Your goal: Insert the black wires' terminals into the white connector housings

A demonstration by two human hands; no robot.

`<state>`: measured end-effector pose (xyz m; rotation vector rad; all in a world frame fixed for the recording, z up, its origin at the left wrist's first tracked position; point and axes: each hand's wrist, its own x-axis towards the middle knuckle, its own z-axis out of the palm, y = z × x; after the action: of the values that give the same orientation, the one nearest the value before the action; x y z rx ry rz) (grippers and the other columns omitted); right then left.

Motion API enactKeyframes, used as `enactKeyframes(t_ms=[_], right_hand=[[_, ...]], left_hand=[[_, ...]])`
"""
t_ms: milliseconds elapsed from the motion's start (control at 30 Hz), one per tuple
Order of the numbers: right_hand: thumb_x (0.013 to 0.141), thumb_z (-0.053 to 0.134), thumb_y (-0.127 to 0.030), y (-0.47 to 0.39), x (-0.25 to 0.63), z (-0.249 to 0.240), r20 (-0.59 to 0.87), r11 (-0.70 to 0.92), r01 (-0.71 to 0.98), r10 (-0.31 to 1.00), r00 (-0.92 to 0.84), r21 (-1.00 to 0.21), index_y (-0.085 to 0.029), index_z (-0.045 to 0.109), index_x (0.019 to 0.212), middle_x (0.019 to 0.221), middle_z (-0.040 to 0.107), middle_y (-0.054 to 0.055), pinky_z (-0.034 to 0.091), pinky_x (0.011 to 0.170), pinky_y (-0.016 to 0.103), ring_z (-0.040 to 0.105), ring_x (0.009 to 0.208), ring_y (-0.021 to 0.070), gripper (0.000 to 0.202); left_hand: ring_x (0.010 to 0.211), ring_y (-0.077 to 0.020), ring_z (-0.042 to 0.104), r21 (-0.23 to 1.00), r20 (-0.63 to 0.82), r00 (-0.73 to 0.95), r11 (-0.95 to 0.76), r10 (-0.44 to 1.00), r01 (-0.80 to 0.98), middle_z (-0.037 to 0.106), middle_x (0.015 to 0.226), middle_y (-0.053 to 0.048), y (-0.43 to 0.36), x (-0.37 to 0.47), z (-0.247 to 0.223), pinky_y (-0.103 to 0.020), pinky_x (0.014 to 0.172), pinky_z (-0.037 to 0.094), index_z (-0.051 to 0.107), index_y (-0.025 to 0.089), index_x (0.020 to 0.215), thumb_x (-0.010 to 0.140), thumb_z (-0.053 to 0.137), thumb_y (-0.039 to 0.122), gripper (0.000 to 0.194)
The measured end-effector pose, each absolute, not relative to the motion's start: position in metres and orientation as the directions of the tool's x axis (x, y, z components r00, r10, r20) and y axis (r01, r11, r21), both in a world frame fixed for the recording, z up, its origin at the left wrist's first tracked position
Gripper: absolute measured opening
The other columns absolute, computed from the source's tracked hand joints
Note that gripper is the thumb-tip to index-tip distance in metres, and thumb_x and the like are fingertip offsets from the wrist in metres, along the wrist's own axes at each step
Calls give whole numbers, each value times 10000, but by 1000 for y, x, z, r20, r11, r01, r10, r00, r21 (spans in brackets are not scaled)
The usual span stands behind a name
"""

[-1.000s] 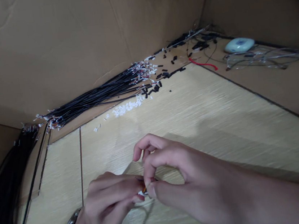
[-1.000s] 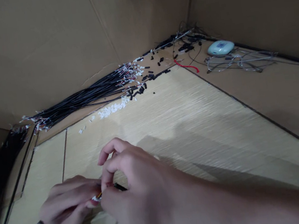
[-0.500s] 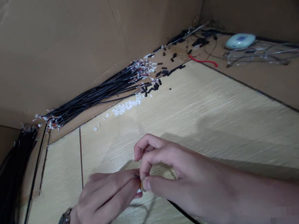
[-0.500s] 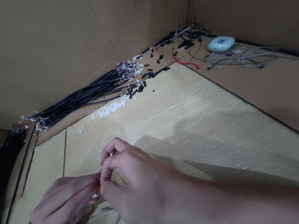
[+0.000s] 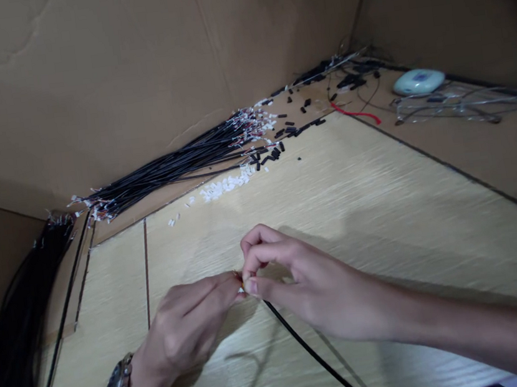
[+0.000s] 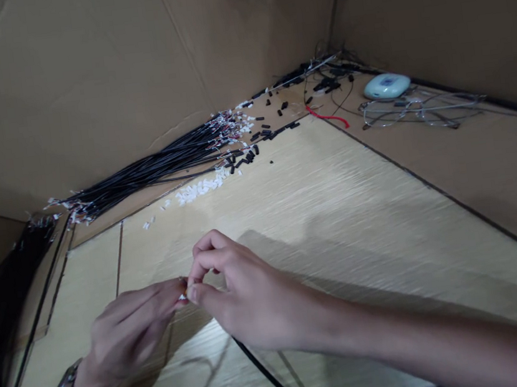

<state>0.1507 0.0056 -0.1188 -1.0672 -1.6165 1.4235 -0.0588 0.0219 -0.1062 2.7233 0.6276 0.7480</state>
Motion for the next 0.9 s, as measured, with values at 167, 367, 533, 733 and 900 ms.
enactKeyframes(t_ms=[167,367,533,733,900], right_hand=[[909,600,-180,12,150,-120,64,113,108,924,-377,-988,-185,630,814,958,552,4,426,858,300,563,916,132,100],[867,630,-131,9,148,-126,253,322,203,919,-304,-925,-180,615,839,911,574,-9,445,767,250,586,850,107,58],[919,570,-136,5,148,-132,451,529,275,841,-300,-803,-178,615,929,927,583,10,449,768,252,574,879,122,63],[914,558,-118,5,151,-133,610,682,360,731,-306,-637,-147,622,904,865,605,47,457,752,304,541,816,155,72],[900,527,-72,7,153,-133,669,761,355,647,-365,-543,-132,612,912,851,618,73,468,730,311,532,789,169,104]], left_hand=[[701,-119,688,721,216,606,-544,765,430,719,795,-44,20,-55,-107,-191,657,560,670,153,933,945,547,126,126],[577,-92,656,970,-213,496,120,842,213,689,681,-15,21,-46,-106,-170,563,550,661,139,804,961,553,309,256],[511,-82,628,965,-259,501,241,826,101,653,619,0,22,-46,-109,-176,534,530,649,125,766,935,600,332,272],[474,-90,611,961,-250,546,274,800,40,643,604,-6,21,-45,-108,-189,491,519,637,122,746,928,607,351,294],[485,-92,620,959,-264,563,275,783,67,651,613,-19,19,-47,-110,-191,505,518,649,115,735,939,594,339,308]])
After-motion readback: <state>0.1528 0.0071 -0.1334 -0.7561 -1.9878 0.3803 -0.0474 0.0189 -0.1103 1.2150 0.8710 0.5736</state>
